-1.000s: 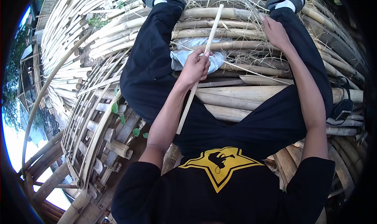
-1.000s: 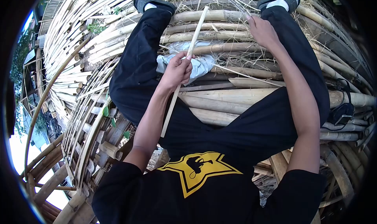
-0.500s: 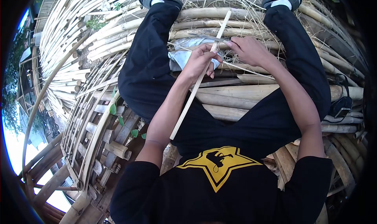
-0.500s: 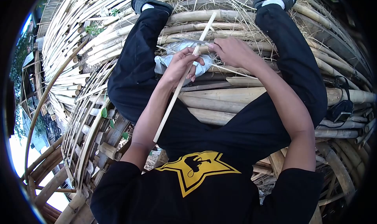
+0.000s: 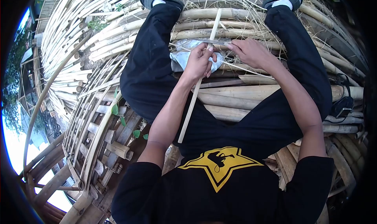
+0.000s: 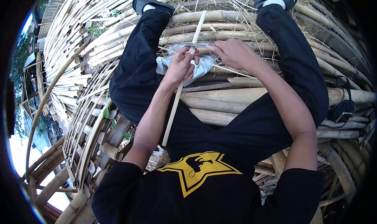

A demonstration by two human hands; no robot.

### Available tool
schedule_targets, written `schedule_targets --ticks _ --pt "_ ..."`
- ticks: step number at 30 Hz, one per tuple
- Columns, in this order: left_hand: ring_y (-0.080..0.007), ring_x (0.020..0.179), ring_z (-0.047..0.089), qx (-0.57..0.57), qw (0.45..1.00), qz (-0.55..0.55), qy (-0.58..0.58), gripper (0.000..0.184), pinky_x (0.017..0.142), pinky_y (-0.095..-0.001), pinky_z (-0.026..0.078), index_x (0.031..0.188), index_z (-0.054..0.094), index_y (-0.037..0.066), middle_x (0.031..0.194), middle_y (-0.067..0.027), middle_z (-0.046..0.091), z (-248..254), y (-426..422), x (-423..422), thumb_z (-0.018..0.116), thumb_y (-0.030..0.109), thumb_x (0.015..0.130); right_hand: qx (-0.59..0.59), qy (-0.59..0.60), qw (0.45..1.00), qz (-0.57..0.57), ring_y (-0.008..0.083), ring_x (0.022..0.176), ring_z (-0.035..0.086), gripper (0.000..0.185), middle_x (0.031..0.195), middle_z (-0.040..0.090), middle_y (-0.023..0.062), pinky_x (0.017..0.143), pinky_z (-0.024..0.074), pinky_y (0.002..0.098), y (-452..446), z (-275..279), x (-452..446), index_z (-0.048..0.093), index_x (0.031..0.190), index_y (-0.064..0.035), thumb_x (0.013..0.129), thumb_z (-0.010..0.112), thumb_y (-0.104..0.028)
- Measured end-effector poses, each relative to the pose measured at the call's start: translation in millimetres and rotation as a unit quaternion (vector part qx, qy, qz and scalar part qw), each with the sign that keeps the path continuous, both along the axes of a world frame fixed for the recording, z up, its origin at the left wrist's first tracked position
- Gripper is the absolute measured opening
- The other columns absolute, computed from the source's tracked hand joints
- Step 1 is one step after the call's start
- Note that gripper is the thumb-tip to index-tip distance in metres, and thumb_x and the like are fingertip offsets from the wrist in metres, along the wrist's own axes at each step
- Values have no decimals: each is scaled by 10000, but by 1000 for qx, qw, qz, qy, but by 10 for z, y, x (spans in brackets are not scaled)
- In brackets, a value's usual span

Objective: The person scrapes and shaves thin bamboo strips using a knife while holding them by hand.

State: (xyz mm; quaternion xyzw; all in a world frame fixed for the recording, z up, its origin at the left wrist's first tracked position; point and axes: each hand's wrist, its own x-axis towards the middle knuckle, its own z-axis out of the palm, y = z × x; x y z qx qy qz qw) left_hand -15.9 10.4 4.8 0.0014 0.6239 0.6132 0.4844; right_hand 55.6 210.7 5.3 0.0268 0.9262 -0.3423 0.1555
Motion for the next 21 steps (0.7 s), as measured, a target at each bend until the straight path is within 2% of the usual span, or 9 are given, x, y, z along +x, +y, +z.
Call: schedule_targets --ticks 6,8,9,11,12,15,18,19,21 --pt "-16 352 295 -5 998 7 67 204 307 -197 252 1070 524 10 587 42 403 -73 -33 11 453 188 1000 -4 10 1000 8 422 739 581 411 737 602 213 683 446 518 -16 -38 -20 547 897 -32 987 370 -392" --pt "-6 363 275 -48 984 -31 167 202 311 -196 233 1065 534 16 578 64 362 -186 -64 14 452 189 1000 19 -13 1000 17 425 783 600 413 780 627 220 718 460 526 -22 -42 -19 579 937 -43 986 359 -389" --pt "-6 363 275 -49 984 -30 168 202 311 -196 233 1065 534 16 578 64 362 -170 -71 32 452 189 1000 25 7 1000 12 434 746 573 404 742 596 226 681 435 532 -20 -102 -6 538 893 -31 986 371 -387" --pt "-2 364 265 -45 990 -16 132 200 311 -197 215 1070 535 18 560 75 335 -88 -75 68 452 185 1001 32 31 999 5 443 710 546 407 704 564 231 645 410 537 78 -267 -28 498 850 -19 986 383 -385" --pt "0 361 253 -47 997 2 56 205 309 -200 196 1081 534 18 549 83 311 13 -70 97 451 188 1003 62 29 997 -36 429 756 577 399 748 598 229 682 438 532 209 -403 -63 541 890 -31 986 369 -378" --pt "0 363 258 -4 993 -42 107 213 309 -202 198 1084 532 22 557 77 323 13 -166 210 454 203 1004 161 -30 978 -129 416 829 609 455 834 643 227 743 471 513 735 -566 -120 598 912 -24 989 342 -392" --pt "-4 364 269 -1 999 11 41 221 311 -199 210 1091 513 18 590 60 350 112 -161 93 445 211 1007 99 -3 972 -213 418 830 598 523 850 636 234 756 456 487 944 -764 -101 597 900 3 988 334 -440" --pt "-7 363 273 -5 998 55 21 222 311 -198 212 1094 505 16 601 53 356 99 -123 64 438 210 1009 102 -6 973 -207 418 830 598 523 850 636 234 756 456 487 853 -632 -140 597 900 3 988 334 -440" --pt "-25 350 285 25 999 42 -11 231 302 -198 241 1110 482 23 603 42 350 31 -95 -50 424 225 1013 6 21 973 -228 413 768 577 520 797 616 232 712 435 483 551 -383 -179 582 896 12 986 350 -445"
